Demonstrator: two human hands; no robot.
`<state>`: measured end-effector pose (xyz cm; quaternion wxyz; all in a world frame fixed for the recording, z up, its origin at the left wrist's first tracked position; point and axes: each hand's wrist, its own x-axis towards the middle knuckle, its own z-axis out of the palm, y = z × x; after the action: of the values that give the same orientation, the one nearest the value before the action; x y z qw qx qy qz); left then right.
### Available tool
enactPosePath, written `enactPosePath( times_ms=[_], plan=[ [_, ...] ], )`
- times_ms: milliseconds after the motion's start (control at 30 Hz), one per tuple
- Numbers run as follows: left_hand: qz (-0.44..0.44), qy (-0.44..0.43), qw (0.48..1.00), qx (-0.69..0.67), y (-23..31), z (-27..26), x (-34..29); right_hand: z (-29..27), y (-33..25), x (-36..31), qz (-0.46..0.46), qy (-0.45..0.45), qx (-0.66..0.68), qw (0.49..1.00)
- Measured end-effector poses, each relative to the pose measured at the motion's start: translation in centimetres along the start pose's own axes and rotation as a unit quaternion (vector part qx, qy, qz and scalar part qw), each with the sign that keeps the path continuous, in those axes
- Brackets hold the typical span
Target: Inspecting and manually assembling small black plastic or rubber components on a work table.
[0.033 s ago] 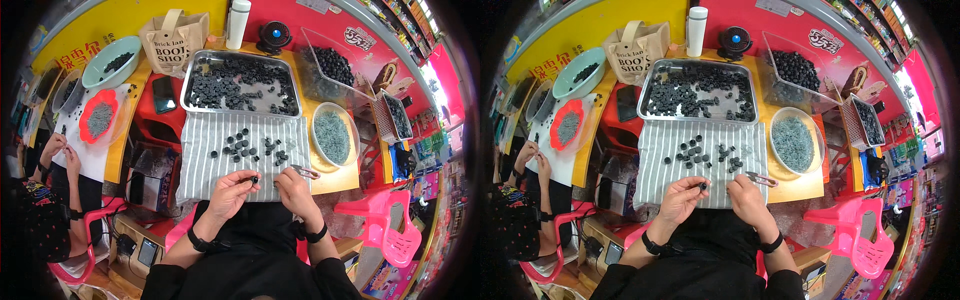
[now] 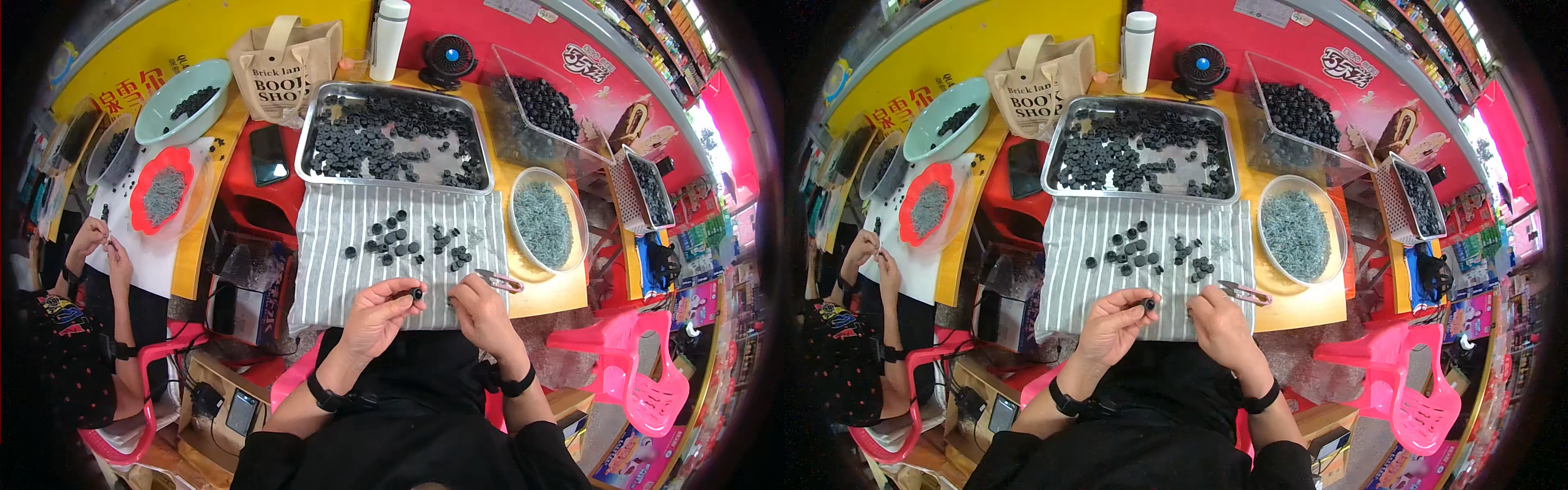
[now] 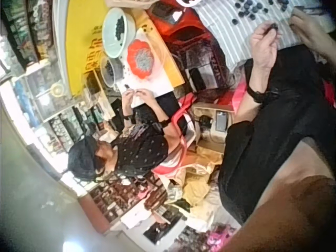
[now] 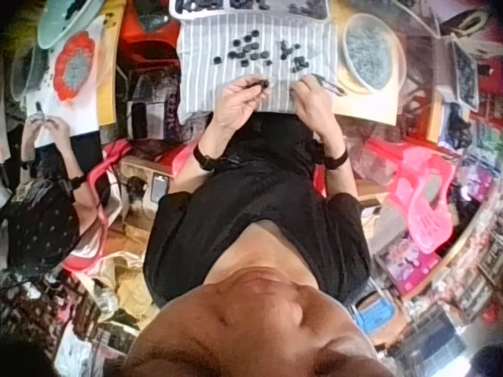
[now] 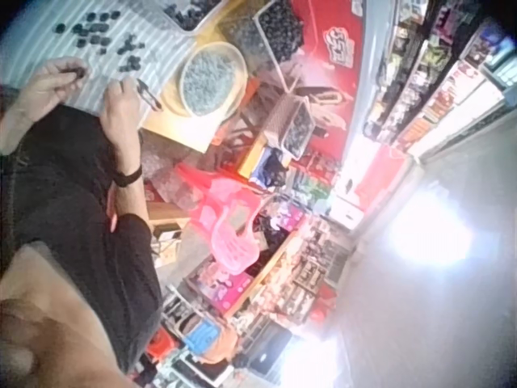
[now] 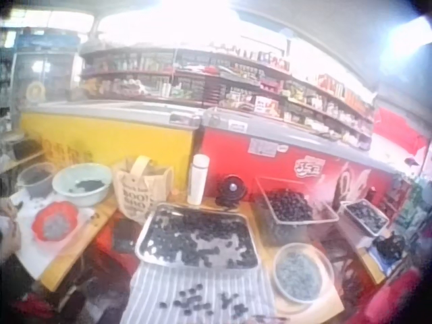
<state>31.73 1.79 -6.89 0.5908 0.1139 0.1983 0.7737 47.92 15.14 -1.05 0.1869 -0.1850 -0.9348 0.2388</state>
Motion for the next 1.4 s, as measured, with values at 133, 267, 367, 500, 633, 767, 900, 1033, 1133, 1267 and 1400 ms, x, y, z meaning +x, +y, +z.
enactPosePath(
  times_ms=[133,267,367,500,633,767,900,1033,1133,1267,1400],
  plan=[
    [0.001,0.0,1.0,-0.001,-0.1,-0.3,0.0,-0.3,0.0,-0.1,0.02,-0.029,0.026,0.999],
    [-0.002,-0.006,1.0,-0.008,0.0,-0.3,-0.1,-0.5,0.4,-0.3,0.043,-0.025,0.075,0.996],
    [-0.006,-0.005,1.0,-0.012,0.2,-0.3,-0.2,-0.7,0.1,-0.5,0.108,0.0,0.222,0.969],
    [-0.019,-0.003,1.0,-0.012,0.1,-0.2,-0.2,1.1,-3.3,-0.4,0.171,0.124,0.419,0.883],
    [-0.01,-0.008,1.0,-0.014,-0.1,0.0,-0.1,2.4,-5.4,0.4,0.098,0.166,0.298,0.935],
    [-0.008,-0.004,1.0,-0.005,-0.2,-0.2,-0.2,3.0,-5.8,0.8,0.046,0.208,0.232,0.949],
    [-0.012,-0.004,1.0,0.0,-0.1,-0.1,-0.2,3.3,-5.7,0.7,0.039,0.214,0.214,0.952],
    [-0.007,-0.002,1.0,0.005,-0.1,0.1,-0.3,3.7,-5.7,0.7,0.024,0.215,0.203,0.955],
    [-0.013,-0.006,1.0,-0.003,0.0,0.1,-0.3,3.8,-5.7,0.7,0.015,0.216,0.186,0.958],
    [-0.017,0.01,1.0,0.006,-0.1,0.0,-0.3,4.0,-5.7,0.5,0.017,0.225,0.171,0.959],
    [-0.016,0.012,1.0,0.014,0.0,0.1,-0.3,4.2,-5.6,0.4,0.005,0.232,0.148,0.961]
  ],
)
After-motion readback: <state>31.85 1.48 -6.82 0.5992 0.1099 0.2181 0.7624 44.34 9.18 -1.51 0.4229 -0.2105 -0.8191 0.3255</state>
